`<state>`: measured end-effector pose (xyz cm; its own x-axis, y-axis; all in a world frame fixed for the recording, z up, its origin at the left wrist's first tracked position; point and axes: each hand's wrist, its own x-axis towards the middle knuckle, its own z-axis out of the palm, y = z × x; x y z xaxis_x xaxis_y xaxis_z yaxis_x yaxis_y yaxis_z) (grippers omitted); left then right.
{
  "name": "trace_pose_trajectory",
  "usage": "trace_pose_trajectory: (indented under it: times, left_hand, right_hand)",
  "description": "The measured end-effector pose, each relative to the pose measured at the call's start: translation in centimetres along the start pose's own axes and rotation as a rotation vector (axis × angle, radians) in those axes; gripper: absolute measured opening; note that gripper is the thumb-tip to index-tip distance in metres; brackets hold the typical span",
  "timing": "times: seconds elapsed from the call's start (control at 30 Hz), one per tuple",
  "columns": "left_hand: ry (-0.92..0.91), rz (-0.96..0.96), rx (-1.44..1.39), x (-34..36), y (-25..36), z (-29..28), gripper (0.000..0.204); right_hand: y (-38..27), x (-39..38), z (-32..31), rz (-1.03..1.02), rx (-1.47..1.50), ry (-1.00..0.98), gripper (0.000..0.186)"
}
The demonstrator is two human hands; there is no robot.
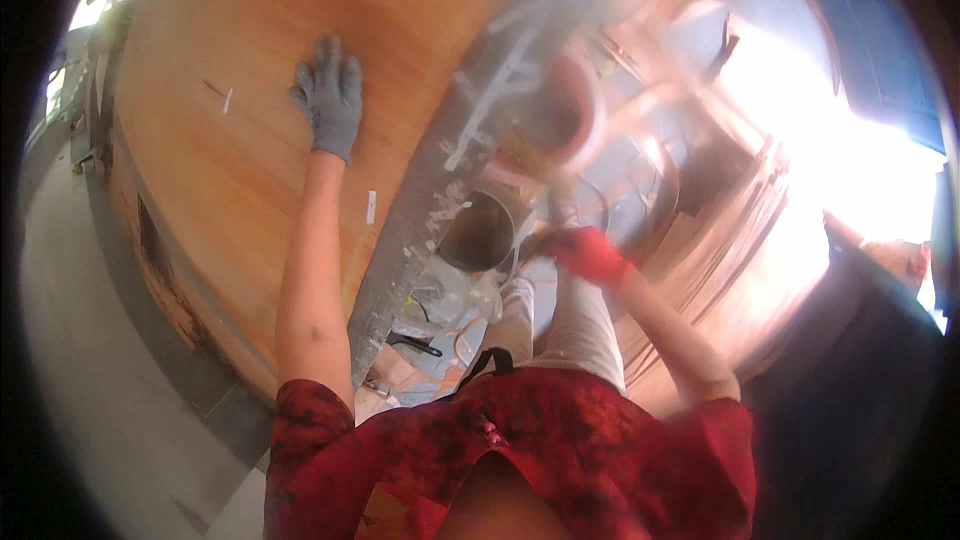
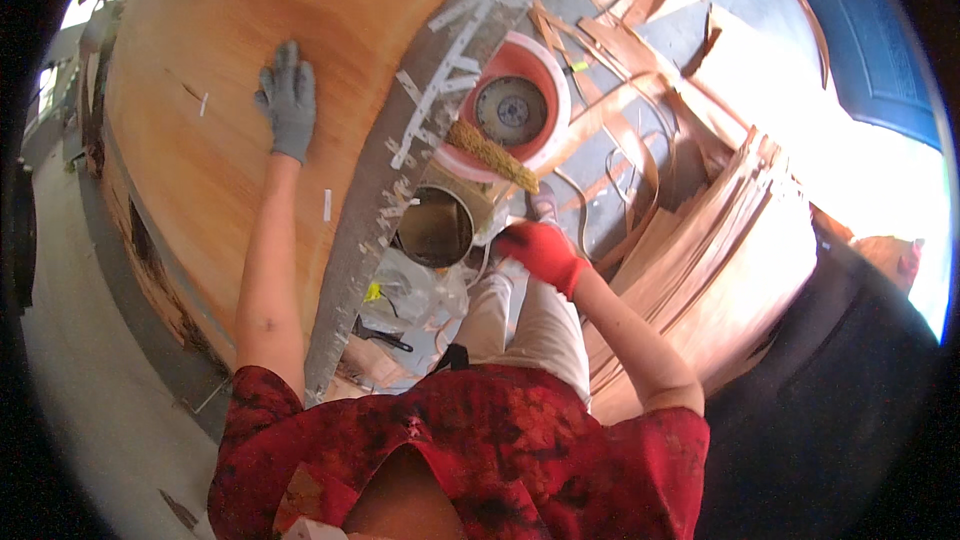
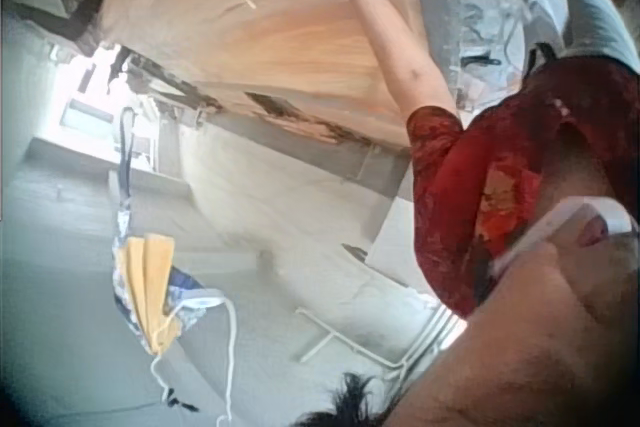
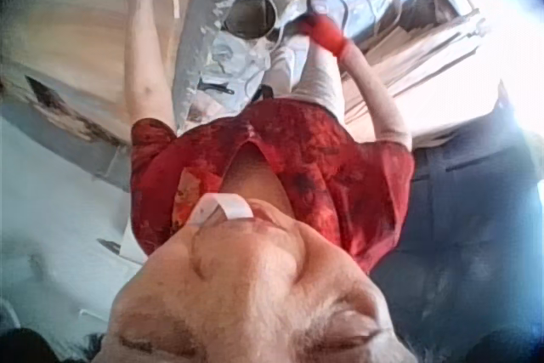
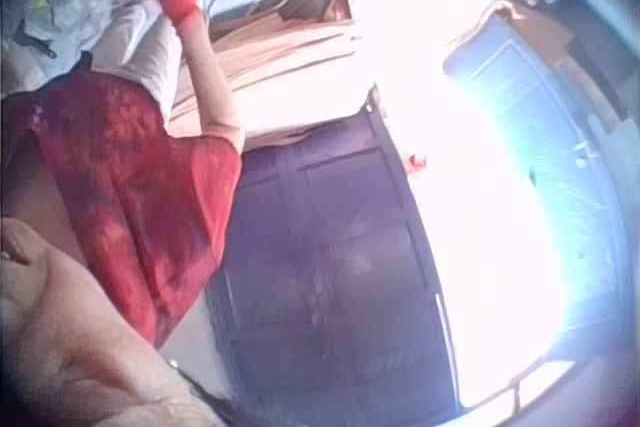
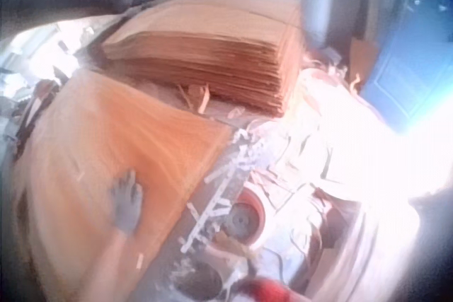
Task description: The person applies adhesive to wood veneer sheets, places them on a panel, and uses a block to press them down, then trims the edges with a knife.
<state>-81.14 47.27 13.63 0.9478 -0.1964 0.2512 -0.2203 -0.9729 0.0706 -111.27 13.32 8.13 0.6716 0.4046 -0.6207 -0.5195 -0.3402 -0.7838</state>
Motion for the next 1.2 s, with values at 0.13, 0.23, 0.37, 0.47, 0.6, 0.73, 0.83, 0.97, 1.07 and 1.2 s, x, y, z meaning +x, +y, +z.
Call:
trace_pose_trajectory:
  times: [0.13,0.23,0.37,0.47,0.6,0.73,0.83,0.97,1.07,1.2]
  left_hand:
    - [-0.02,0.023,0.187,-0.3,0.4,-0.2,0.058]
    - [-0.036,0.029,0.227,0.0,0.9,-0.3,0.058]
    - [0.004,0.056,0.184,1.0,2.0,-1.0,0.058]
    - [0.009,0.028,0.2,0.8,2.2,-1.1,0.059]
    - [-0.049,-0.018,0.225,-0.1,1.7,-1.6,0.061]
    - [-0.089,-0.035,0.188,0.9,3.1,-1.8,0.062]
    - [-0.109,-0.072,0.17,0.1,2.2,-2.5,0.062]
    - [-0.172,-0.118,0.153,-0.3,1.7,-2.2,0.065]
    - [-0.257,-0.161,0.099,-0.6,1.3,-3.1,0.067]
    - [-0.217,-0.128,0.012,0.3,1.8,-4.7,0.066]
  right_hand:
    - [8.0,6.8,-0.1,-0.186,-0.553,0.786,0.062]
    - [6.3,11.6,1.3,0.021,-0.724,0.655,0.084]
    - [8.2,16.1,2.6,0.043,-0.784,0.745,0.073]
    - [8.5,15.9,0.9,-0.021,-0.697,0.691,0.067]
    - [9.0,5.9,-0.9,-0.145,-0.448,0.65,0.063]
    - [11.5,-8.7,-2.2,0.099,0.265,0.661,0.067]
    - [10.6,-12.7,-3.8,-0.066,0.255,0.883,0.073]
    - [-2.3,-10.2,-8.7,-0.215,0.234,0.909,0.076]
    - [-13.7,-3.6,-10.6,-0.466,0.145,0.752,0.081]
    - [-23.2,6.4,-10.7,-0.734,0.047,0.683,0.073]
